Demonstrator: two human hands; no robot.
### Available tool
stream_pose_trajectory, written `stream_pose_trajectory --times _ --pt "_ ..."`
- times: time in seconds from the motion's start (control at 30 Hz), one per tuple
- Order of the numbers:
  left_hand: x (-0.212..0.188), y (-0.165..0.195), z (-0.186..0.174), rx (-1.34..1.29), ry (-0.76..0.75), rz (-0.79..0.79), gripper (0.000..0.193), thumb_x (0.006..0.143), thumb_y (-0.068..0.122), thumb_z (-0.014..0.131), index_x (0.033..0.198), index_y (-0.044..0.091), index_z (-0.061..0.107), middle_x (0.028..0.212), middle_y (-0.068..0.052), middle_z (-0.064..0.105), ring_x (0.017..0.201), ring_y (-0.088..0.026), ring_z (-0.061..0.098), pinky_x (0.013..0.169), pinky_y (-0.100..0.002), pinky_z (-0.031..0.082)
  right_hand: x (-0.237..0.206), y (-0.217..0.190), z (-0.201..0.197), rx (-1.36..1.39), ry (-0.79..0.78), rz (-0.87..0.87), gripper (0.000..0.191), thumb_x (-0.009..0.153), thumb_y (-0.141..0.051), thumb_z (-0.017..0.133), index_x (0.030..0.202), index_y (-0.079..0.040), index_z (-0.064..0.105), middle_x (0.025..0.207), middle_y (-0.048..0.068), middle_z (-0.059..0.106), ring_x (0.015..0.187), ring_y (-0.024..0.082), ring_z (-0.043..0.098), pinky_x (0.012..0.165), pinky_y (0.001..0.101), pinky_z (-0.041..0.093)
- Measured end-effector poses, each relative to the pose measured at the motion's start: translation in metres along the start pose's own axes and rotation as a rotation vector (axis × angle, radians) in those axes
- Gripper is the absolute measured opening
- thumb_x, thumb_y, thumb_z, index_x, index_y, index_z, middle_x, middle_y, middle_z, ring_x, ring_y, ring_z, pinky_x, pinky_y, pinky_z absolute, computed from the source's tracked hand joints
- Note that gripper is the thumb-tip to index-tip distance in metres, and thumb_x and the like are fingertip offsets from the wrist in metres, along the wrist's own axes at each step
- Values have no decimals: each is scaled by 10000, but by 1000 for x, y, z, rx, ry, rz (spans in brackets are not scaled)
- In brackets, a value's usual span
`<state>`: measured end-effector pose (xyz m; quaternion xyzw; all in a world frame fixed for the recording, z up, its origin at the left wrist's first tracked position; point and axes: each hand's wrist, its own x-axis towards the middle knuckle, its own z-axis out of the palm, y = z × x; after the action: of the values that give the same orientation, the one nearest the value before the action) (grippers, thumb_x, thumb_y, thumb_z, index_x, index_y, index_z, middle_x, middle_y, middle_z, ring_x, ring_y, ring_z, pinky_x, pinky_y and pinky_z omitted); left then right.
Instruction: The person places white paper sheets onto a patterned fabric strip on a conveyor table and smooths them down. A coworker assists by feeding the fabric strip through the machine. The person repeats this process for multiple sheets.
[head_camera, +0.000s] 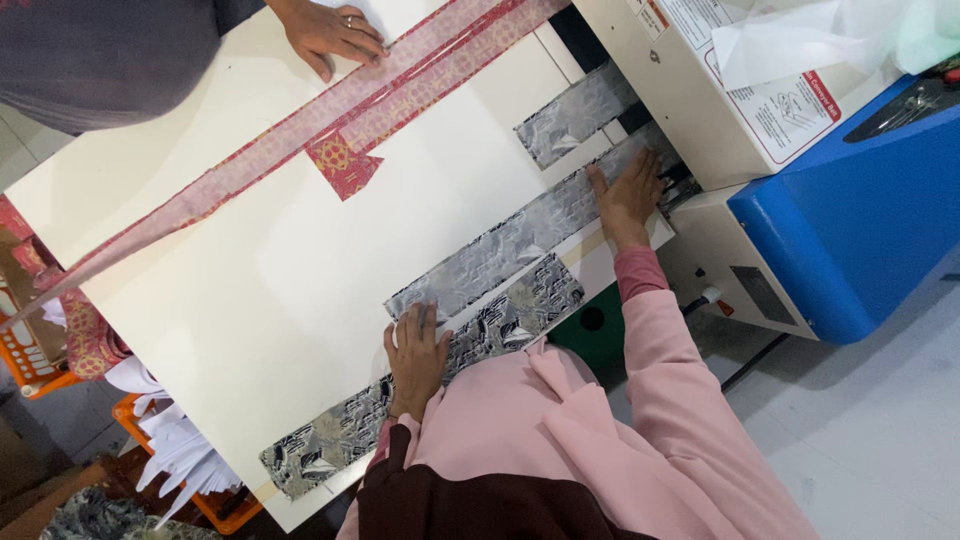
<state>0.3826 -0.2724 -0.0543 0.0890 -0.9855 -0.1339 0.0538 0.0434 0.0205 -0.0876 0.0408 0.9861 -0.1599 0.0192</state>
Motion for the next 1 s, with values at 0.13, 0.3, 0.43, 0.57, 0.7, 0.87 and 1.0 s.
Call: stream_pose_trajectory --times 0.13,0.3,0.43,0.57,0.7,0.87,1.0 --pt "-8 2 4 -186 -46 78 462 879 312 757 1262 89 627 1283 -133 609 1202 -306 564 1042 -485 390 -16 -8 -10 50 -4 -124 1004 986 -576 646 1572 107 201 1613 353 257 1513 463 240 1225 567 192" --pt "-12 8 5 -271 -138 68 419 758 287 830 1097 98 673 1064 -87 658 1109 -300 599 926 -437 413 -76 -29 -30 207 -21 -503 650 1013 -347 721 1456 60 477 1482 309 497 1359 465 483 1144 529 372" --pt "-7 9 -5 -383 -147 30 305 767 318 834 942 124 677 962 -41 662 1044 -280 601 895 -429 398 -138 -47 -43 381 -226 -722 430 880 -206 768 1286 -90 684 1296 129 679 1207 378 629 1048 428 479" --pt "-4 11 -13 -444 -238 -51 282 795 361 823 839 122 680 862 -19 645 975 -251 605 878 -415 394 -177 -68 -46 300 -490 -954 406 827 -218 786 1215 -167 684 1305 64 667 1205 319 598 1034 447 450" --pt "0 10 -13 -348 -73 139 241 821 353 784 830 130 694 874 -11 652 994 -261 601 888 -426 404 -193 -84 -48 175 -560 -1016 485 763 -240 810 1230 -203 683 1345 55 611 1280 315 506 1069 515 367" --pt "-8 4 -22 -87 57 387 177 940 231 708 1059 103 738 1016 -7 696 1022 -207 587 948 -403 427 -198 -102 -52 177 -586 -1112 566 724 -246 810 1275 -208 686 1414 109 554 1309 364 459 1088 550 316" --pt "-11 8 -42 -382 38 385 223 932 220 672 1107 90 716 1097 -73 743 1017 -259 659 927 -436 496 -199 -116 -58 9 -650 -1174 493 644 -326 848 1096 -161 739 1360 102 576 1331 368 436 1120 569 286"
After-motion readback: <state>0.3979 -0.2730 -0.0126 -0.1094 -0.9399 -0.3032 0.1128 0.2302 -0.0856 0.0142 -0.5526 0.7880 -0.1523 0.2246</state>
